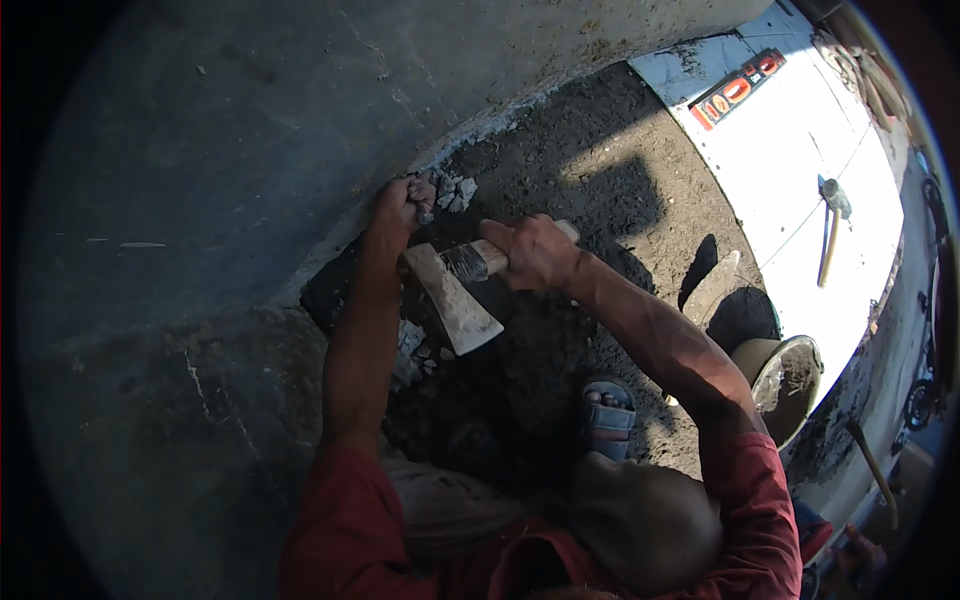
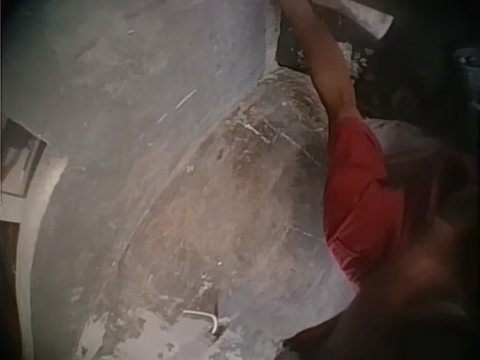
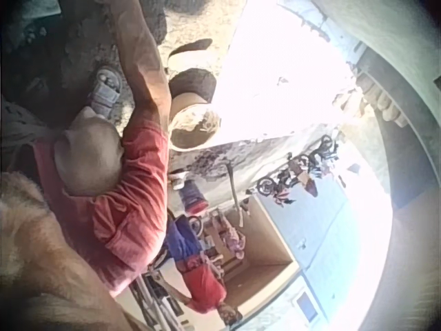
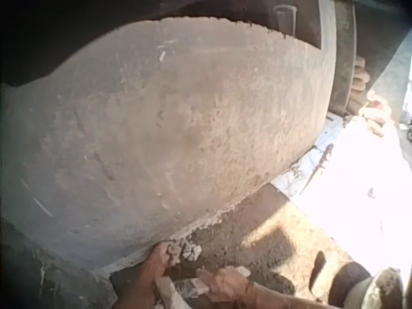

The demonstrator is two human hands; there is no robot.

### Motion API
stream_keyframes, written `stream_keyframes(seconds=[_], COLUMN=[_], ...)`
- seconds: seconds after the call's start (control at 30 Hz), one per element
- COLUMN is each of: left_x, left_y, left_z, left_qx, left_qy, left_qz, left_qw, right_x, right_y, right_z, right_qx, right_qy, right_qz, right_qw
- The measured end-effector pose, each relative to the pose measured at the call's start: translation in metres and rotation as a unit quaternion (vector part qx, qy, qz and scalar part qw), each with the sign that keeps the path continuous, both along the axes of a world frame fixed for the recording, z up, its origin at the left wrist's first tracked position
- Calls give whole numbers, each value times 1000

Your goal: The person prepares a floor section by using a small axe to break up old material and a trowel to spread and level wet mortar before placing a white tile and tapping it into place with a rubber mallet.

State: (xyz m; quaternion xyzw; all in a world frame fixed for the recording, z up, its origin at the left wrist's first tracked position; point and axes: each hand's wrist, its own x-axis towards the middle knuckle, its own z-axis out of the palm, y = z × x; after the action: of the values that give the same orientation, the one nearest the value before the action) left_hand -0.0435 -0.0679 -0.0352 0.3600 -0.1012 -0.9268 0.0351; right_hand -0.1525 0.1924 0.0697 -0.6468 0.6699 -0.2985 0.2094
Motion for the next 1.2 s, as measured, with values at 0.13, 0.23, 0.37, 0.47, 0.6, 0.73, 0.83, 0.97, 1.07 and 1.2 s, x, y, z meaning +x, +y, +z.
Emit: stream_keyframes(seconds=[0.13, 0.23, 0.37, 0.47, 0.6, 0.73, 0.83, 0.97, 1.07, 1.2], left_x=[2, 15, 6, 10, 21, 41, 44, 60, 71, 71], left_y=[-4, 11, 56, 72, 85, 82, 91, 87, 79, 78], left_z=[-3, -12, -9, -6, 8, 19, 28, 32, 32, 34], left_qx=[4, -15, -206, -157, -189, -199, -204, -220, -208, -192], left_qy=[-19, -49, -176, -142, -162, -141, -151, -128, -131, -113], left_qz=[31, 43, 46, 88, 133, 156, 167, 174, 172, 165], left_qw=[999, 998, 961, 973, 959, 957, 953, 951, 954, 961], right_x=[1, 29, 47, 47, 46, 56, 58, 62, 67, 69], right_y=[-3, 35, 83, 106, 112, 105, 108, 107, 102, 108], right_z=[-1, 10, 2, 6, 21, 29, 12, -1, 3, -5], right_qx=[166, 150, 160, 228, 159, 198, 175, 165, 174, 146], right_qy=[28, -50, -95, -175, -191, -197, -150, -88, -106, -59], right_qz=[-112, -68, -63, -111, -117, -137, -108, -69, -50, -39], right_qw=[979, 985, 981, 951, 962, 951, 967, 980, 978, 987])
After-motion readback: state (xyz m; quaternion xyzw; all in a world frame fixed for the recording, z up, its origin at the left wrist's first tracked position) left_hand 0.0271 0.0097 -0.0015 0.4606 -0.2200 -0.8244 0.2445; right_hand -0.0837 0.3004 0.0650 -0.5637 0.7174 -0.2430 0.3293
